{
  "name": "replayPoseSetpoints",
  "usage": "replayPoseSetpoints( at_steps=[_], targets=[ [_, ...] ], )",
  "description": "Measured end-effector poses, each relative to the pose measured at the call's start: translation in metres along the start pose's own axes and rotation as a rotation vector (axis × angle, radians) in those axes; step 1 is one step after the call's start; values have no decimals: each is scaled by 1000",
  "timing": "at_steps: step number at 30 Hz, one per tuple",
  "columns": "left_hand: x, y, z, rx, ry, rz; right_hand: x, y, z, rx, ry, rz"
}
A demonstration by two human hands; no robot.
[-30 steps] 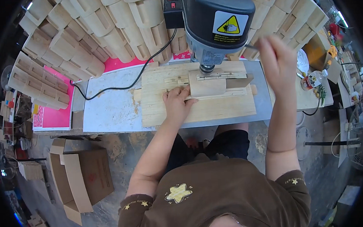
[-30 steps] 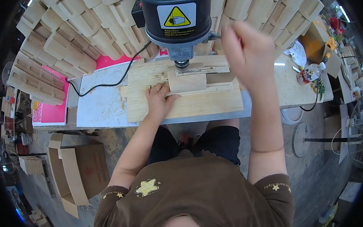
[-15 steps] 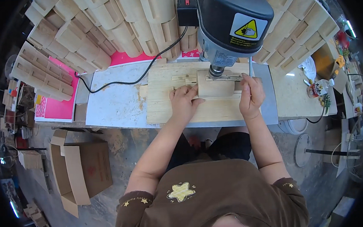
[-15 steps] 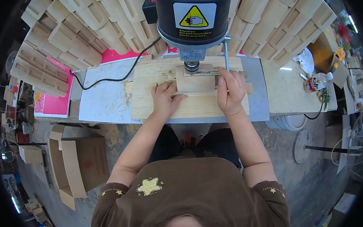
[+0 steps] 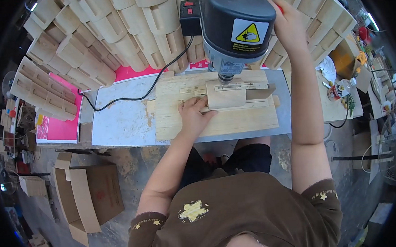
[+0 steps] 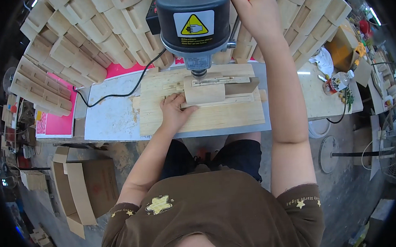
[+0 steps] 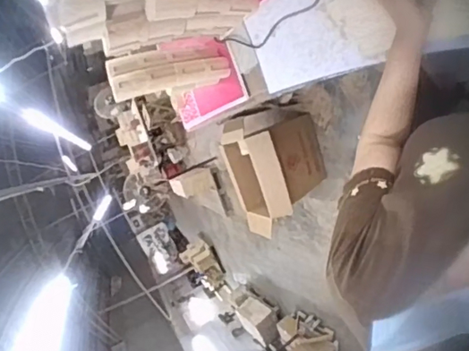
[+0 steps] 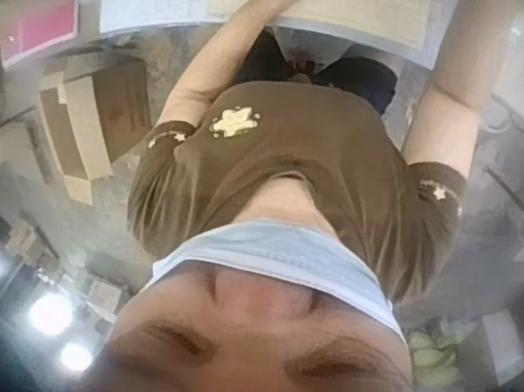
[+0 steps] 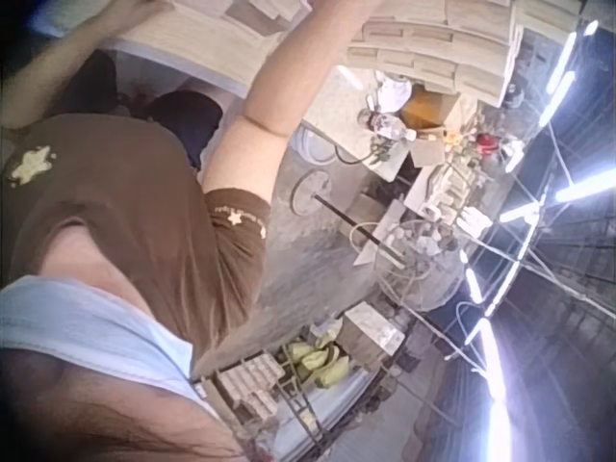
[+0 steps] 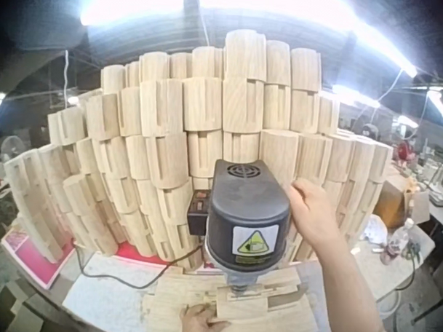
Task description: Use a machine to route a channel or slot into the side of cylindrical wooden blocks.
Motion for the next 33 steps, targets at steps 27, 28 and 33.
replayPoseSetpoints(
  at_steps=[27,28,33],
  targets=[
    [-54,251,-96,-471,402,191,-274,1,-8,698,-989,-590],
    [-55,255,-99,-289,411,224,-280,-6,-7,668,-1070,-569],
    [-60,248,-118,46,504,272,-283,-18,-13,694,-1060,-601]
  ],
)
Point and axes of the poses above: each hand's wrist, its own x-axis towards the middle knuckle, its own y-axis out of the back of the hand, z = x × y, the point moved 2 cm from there along x, towards the middle knuckle, and after that the axes turned 6 degrees about y, right-handed, at the moved point
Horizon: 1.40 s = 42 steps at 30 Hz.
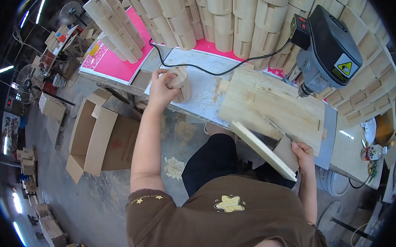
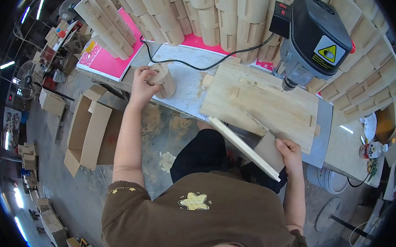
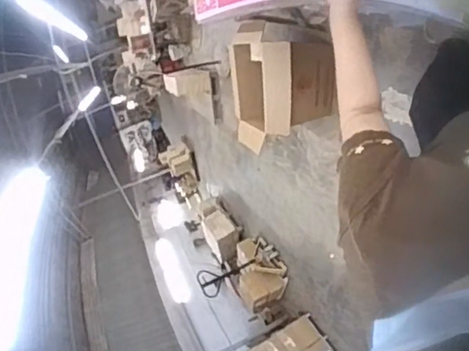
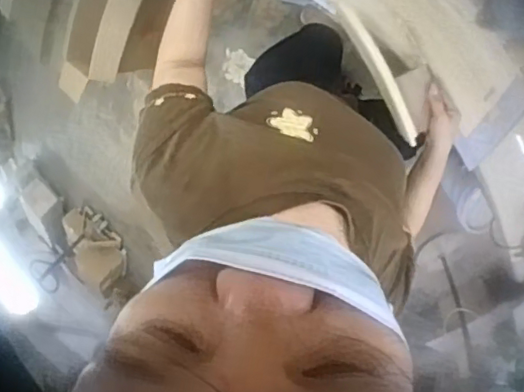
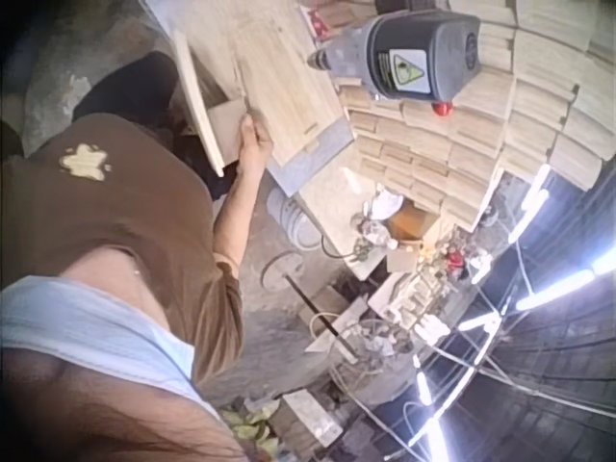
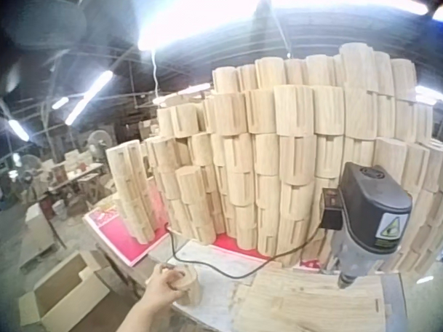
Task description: Use a machine to route a channel or slot into the side of cylindrical wooden blocks.
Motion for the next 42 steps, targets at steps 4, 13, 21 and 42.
replayPoseSetpoints(
  at_steps=[4,13,21,42],
  targets=[
    [-2,-21,-37,24,-166,185,-1,-11,0,-41,86,3],
    [-13,-57,-88,-347,182,160,-4,-27,-15,-20,293,-143],
    [12,7,-67,-515,238,322,19,-67,-23,-15,496,-206],
    [280,244,-145,-108,163,1012,58,-150,-78,-62,372,-356]
  ],
)
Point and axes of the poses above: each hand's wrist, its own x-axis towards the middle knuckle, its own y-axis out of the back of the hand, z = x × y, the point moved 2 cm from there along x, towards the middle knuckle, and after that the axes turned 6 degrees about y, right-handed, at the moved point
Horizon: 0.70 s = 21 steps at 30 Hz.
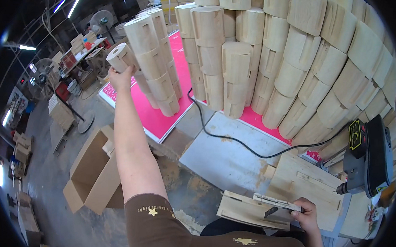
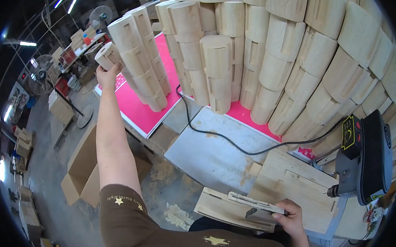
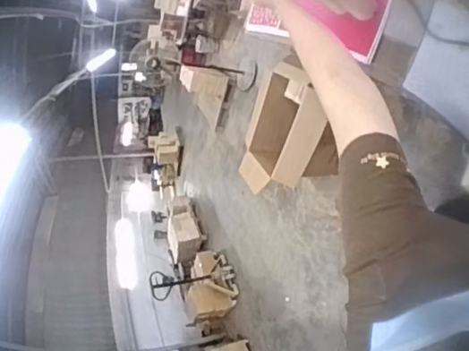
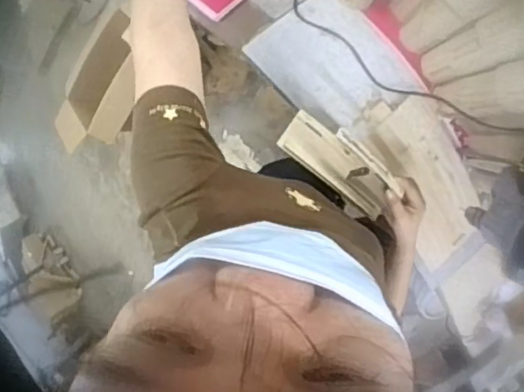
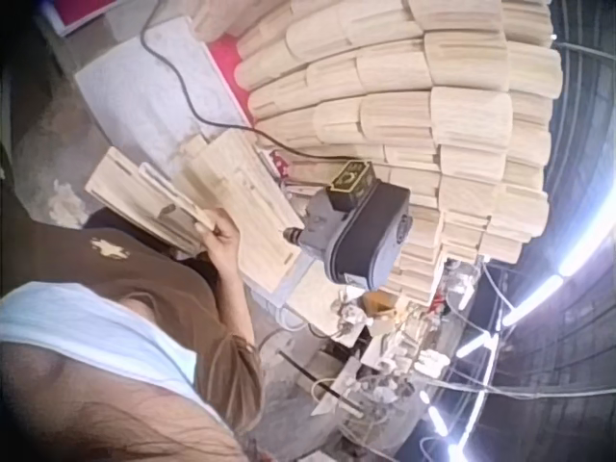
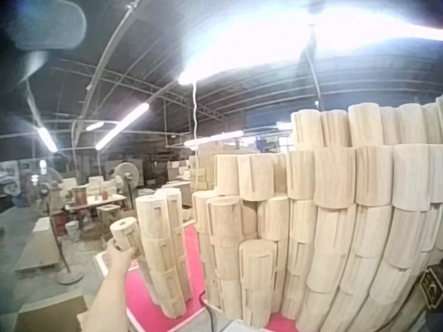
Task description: Use a machine to route a channel or slot into the side of cylindrical wooden blocks.
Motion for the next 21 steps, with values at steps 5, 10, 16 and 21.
replayPoseSetpoints(
  at_steps=[5,10,16,21],
  targets=[
    [24,-34,-25,-14,20,-56,7,-7,-1,-142,56,-43],
    [22,-47,-42,-176,-23,-245,9,-14,-1,-226,84,-99],
    [18,-53,-56,-226,28,-354,1,-12,-6,-228,53,-63],
    [15,-41,-57,-389,91,-231,-14,1,-14,-273,87,-11]
  ],
)
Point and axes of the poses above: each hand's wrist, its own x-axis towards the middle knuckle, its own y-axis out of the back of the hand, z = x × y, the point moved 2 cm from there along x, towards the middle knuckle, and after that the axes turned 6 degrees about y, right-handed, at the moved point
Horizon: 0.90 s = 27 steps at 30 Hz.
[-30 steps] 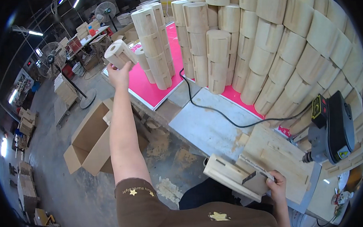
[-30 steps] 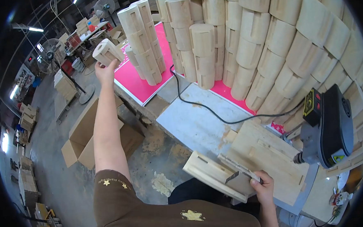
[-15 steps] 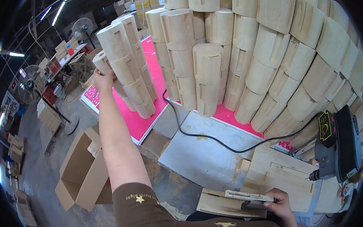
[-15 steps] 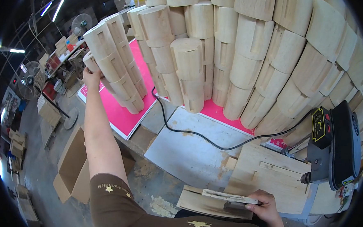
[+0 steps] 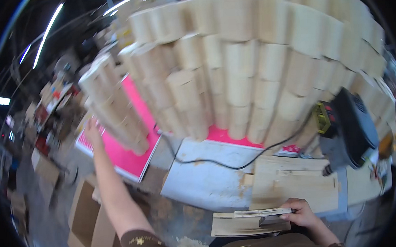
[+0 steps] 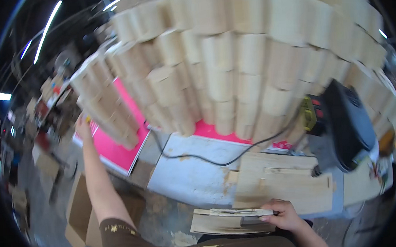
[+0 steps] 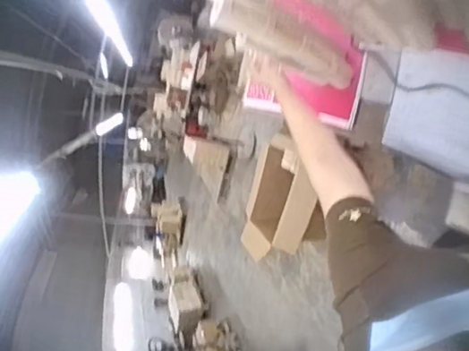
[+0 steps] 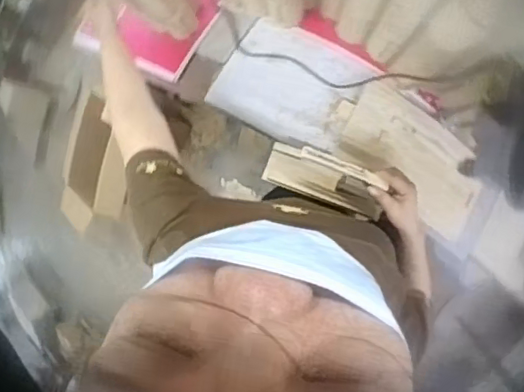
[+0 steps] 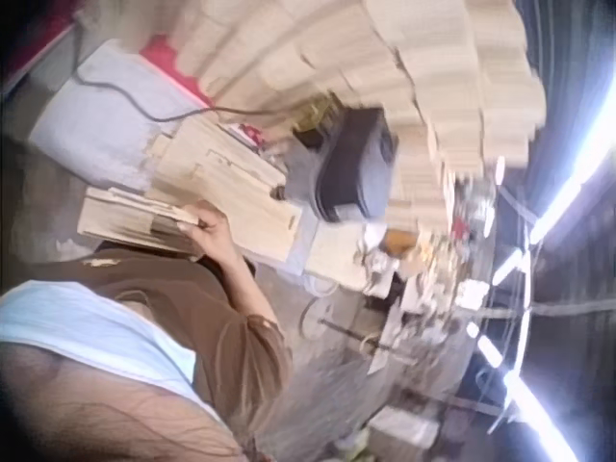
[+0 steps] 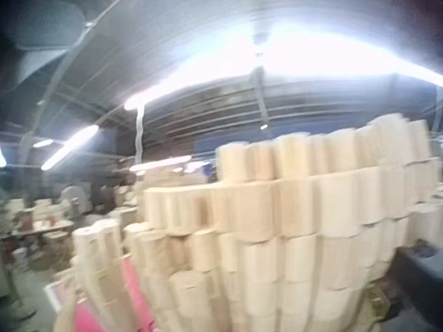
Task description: Use a machine to route a channel or slot into the side of cylindrical wooden blocks.
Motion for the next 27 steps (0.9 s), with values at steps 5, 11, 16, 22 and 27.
replayPoseSetpoints(
  at_steps=[5,11,16,22,27],
  targets=[
    [-33,13,110,-69,-444,373,-9,15,-9,34,140,-30],
    [-144,-102,303,-511,-673,-79,-53,42,-24,14,170,47],
    [-224,-196,410,-353,-671,-320,-82,55,-16,12,211,87],
    [-267,-323,480,-131,-465,-584,-92,61,-3,8,206,79],
    [-315,-373,509,470,-399,-525,-109,81,4,-3,233,204]
  ],
)
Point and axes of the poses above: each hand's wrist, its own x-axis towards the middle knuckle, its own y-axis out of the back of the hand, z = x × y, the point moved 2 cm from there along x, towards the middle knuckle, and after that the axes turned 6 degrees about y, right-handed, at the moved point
